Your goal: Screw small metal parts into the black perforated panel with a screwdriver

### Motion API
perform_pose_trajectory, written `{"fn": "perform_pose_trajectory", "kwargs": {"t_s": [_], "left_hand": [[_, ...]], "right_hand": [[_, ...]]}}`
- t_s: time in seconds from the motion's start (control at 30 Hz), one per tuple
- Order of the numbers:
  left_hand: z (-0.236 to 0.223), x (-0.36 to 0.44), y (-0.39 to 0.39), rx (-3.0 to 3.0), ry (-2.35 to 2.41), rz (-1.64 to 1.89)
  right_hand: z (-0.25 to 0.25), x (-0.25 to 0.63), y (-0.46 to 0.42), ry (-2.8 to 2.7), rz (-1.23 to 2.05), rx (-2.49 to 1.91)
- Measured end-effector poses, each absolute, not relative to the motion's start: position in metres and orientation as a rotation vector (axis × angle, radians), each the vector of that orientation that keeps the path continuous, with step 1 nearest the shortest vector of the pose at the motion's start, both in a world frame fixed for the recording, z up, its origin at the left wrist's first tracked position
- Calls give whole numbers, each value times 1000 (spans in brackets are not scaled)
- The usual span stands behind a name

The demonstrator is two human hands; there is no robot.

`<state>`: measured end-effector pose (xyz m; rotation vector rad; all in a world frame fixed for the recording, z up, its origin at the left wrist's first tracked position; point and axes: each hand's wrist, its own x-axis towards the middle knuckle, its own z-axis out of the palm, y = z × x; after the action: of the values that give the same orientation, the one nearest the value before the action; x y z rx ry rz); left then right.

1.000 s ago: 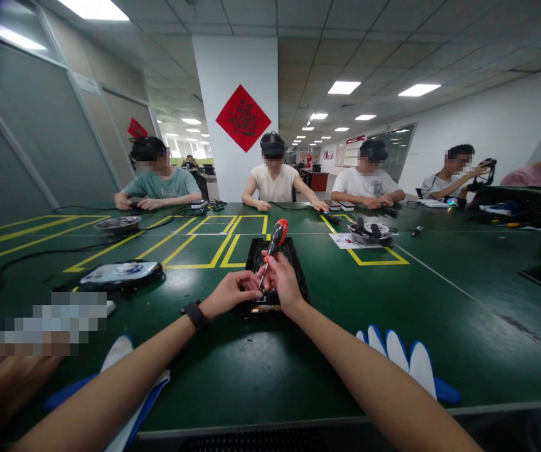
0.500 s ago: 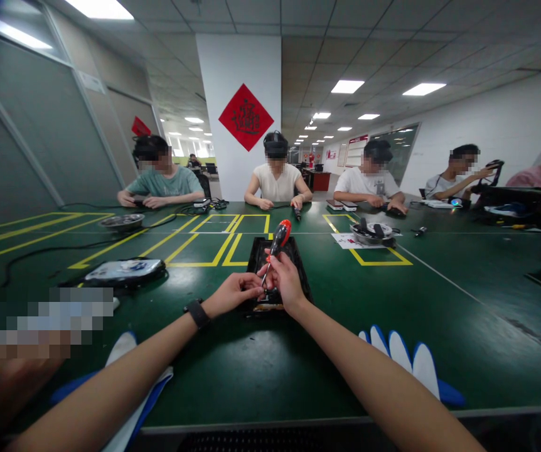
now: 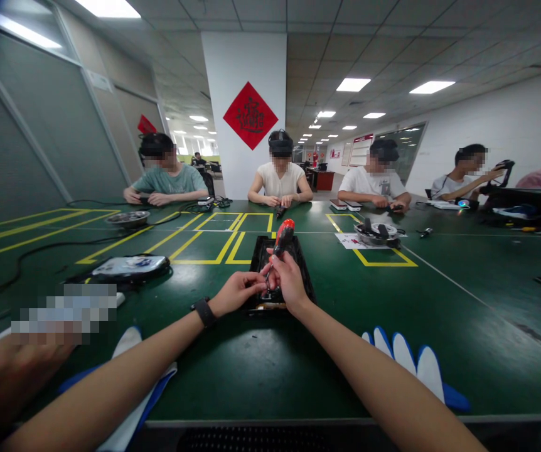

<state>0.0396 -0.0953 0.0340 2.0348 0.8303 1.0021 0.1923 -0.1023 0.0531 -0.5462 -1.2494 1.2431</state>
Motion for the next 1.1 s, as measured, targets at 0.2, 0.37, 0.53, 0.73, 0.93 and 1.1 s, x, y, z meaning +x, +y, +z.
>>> {"fn": "perform_pose_trajectory", "kwargs": {"t_s": [0.2, 0.37, 0.53, 0.73, 0.93, 1.1], "left_hand": [[37, 40, -97, 2000, 728, 962], [37, 43, -97, 2027, 793, 990], [35, 44, -97, 1972, 864, 1018], [36, 42, -97, 1905, 819, 988], [34, 39, -96, 1886, 711, 928], [32, 39, -94, 1923, 837, 999]], "right_hand": [[51, 193, -101, -1243, 1260, -536], [52, 192, -102, -1254, 1229, -544], [52, 192, -102, -1255, 1217, -553], [51, 192, -101, -1239, 1244, -537], [50, 192, -101, -1224, 1266, -525], [51, 192, -101, -1234, 1243, -523]]}}
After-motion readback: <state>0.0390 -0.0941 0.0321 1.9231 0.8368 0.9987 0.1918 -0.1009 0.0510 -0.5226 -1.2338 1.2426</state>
